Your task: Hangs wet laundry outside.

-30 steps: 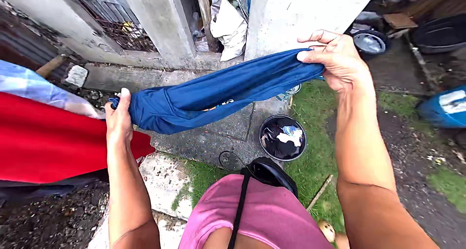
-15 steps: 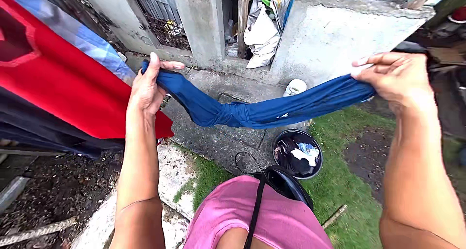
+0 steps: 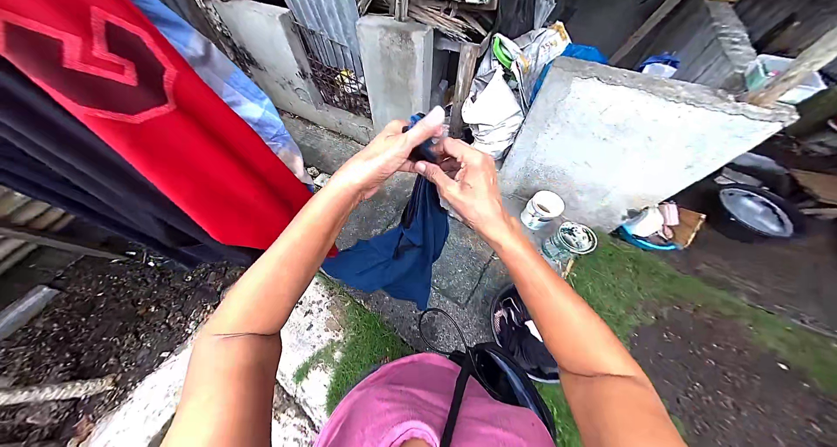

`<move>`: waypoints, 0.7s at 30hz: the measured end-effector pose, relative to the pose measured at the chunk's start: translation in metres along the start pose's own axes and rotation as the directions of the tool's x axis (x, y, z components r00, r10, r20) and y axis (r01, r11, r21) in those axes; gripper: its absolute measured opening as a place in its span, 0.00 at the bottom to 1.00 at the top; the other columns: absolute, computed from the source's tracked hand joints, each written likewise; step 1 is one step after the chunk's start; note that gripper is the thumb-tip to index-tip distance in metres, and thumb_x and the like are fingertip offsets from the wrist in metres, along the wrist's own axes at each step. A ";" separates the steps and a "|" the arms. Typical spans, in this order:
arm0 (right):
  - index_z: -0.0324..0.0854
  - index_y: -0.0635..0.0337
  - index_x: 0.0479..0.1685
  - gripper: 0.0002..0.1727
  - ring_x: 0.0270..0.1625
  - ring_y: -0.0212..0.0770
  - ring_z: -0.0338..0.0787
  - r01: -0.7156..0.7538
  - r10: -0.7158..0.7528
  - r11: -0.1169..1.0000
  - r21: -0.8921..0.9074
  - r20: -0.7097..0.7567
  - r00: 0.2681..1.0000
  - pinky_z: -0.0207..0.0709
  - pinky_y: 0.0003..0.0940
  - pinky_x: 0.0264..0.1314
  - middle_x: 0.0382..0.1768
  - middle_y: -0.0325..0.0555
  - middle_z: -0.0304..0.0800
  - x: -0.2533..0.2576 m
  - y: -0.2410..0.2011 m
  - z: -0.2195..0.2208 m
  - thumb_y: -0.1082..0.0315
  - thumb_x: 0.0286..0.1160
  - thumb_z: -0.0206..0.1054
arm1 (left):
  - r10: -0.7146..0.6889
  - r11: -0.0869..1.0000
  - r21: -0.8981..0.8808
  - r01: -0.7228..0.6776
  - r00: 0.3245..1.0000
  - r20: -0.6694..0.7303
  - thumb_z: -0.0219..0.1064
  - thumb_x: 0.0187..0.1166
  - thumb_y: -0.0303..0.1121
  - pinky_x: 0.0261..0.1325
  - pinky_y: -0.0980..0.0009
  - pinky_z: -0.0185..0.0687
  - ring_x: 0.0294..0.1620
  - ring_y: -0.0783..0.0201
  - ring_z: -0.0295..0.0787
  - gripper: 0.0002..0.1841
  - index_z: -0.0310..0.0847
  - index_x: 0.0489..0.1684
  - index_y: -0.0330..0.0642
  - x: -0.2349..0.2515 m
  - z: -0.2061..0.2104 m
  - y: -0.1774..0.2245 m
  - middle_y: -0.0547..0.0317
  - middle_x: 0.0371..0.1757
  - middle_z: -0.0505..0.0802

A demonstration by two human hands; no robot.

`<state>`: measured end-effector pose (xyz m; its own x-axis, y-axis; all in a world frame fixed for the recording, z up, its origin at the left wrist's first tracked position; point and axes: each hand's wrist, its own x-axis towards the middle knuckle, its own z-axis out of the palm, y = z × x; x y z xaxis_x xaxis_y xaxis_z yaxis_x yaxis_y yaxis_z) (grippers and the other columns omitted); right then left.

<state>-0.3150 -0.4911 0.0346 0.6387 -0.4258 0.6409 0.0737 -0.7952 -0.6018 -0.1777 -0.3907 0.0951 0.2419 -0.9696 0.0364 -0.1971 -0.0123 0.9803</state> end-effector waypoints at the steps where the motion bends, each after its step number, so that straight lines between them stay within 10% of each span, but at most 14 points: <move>1: 0.90 0.65 0.49 0.11 0.37 0.38 0.93 0.002 -0.003 0.998 0.061 0.019 1.000 0.87 0.38 0.45 0.38 0.50 0.95 0.005 0.001 -0.005 0.68 0.77 0.68 | 0.056 0.998 0.026 -0.057 0.997 0.047 0.59 0.89 0.38 0.56 0.67 0.91 0.51 0.68 0.92 0.16 0.82 0.62 0.35 -0.005 -0.008 -0.003 0.57 0.51 0.93; 4: 0.88 0.62 0.46 0.06 0.30 0.28 0.88 -0.067 0.036 0.966 0.248 0.126 0.991 0.85 0.26 0.35 0.35 0.41 0.91 0.018 0.002 -0.016 0.71 0.80 0.66 | 0.230 0.962 0.134 -0.237 0.971 0.067 0.77 0.66 0.22 0.48 0.68 0.92 0.42 0.68 0.93 0.15 0.87 0.51 0.28 -0.026 -0.034 -0.017 0.52 0.44 0.95; 7: 0.89 0.62 0.41 0.04 0.27 0.23 0.88 -0.160 0.112 0.934 0.319 0.163 0.980 0.86 0.21 0.34 0.30 0.34 0.91 0.044 0.003 0.003 0.74 0.74 0.70 | 0.316 0.805 0.554 -0.213 0.944 -0.096 0.69 0.82 0.32 0.29 0.66 0.79 0.23 0.65 0.82 0.11 0.88 0.33 0.31 -0.040 -0.059 -0.028 0.53 0.25 0.88; 11: 0.89 0.63 0.38 0.04 0.24 0.20 0.79 -0.067 0.035 0.959 0.274 0.122 0.992 0.74 0.19 0.30 0.25 0.36 0.87 0.062 -0.002 0.023 0.71 0.74 0.71 | 0.417 0.617 0.780 -0.100 0.883 -0.217 0.63 0.87 0.39 0.53 0.46 0.84 0.45 0.48 0.90 0.17 0.91 0.45 0.32 -0.044 -0.082 -0.024 0.42 0.43 0.91; 15: 0.91 0.62 0.36 0.05 0.26 0.15 0.79 0.047 -0.065 0.950 0.309 0.047 0.997 0.73 0.15 0.33 0.26 0.30 0.88 0.085 0.019 0.024 0.69 0.70 0.73 | 0.286 0.934 0.276 -0.227 0.939 -0.194 0.58 0.87 0.29 0.45 0.75 0.90 0.36 0.76 0.92 0.13 0.89 0.36 0.40 -0.041 -0.086 -0.001 0.66 0.37 0.96; 21: 0.87 0.62 0.55 0.23 0.36 0.28 0.81 0.034 -0.007 0.988 0.148 -0.180 0.984 0.75 0.22 0.39 0.40 0.42 0.85 0.065 0.035 0.010 0.58 0.65 0.81 | 0.152 0.978 -0.127 -0.163 0.984 -0.093 0.51 0.92 0.31 0.31 0.82 0.81 0.25 0.77 0.85 0.18 0.90 0.50 0.35 -0.015 -0.055 0.030 0.63 0.32 0.95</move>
<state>-0.2630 -0.5423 0.0510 0.4899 -0.4912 0.7202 0.2076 -0.7366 -0.6436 -0.1350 -0.3630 0.1350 0.2959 -0.9334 0.2030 -0.1119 0.1772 0.9778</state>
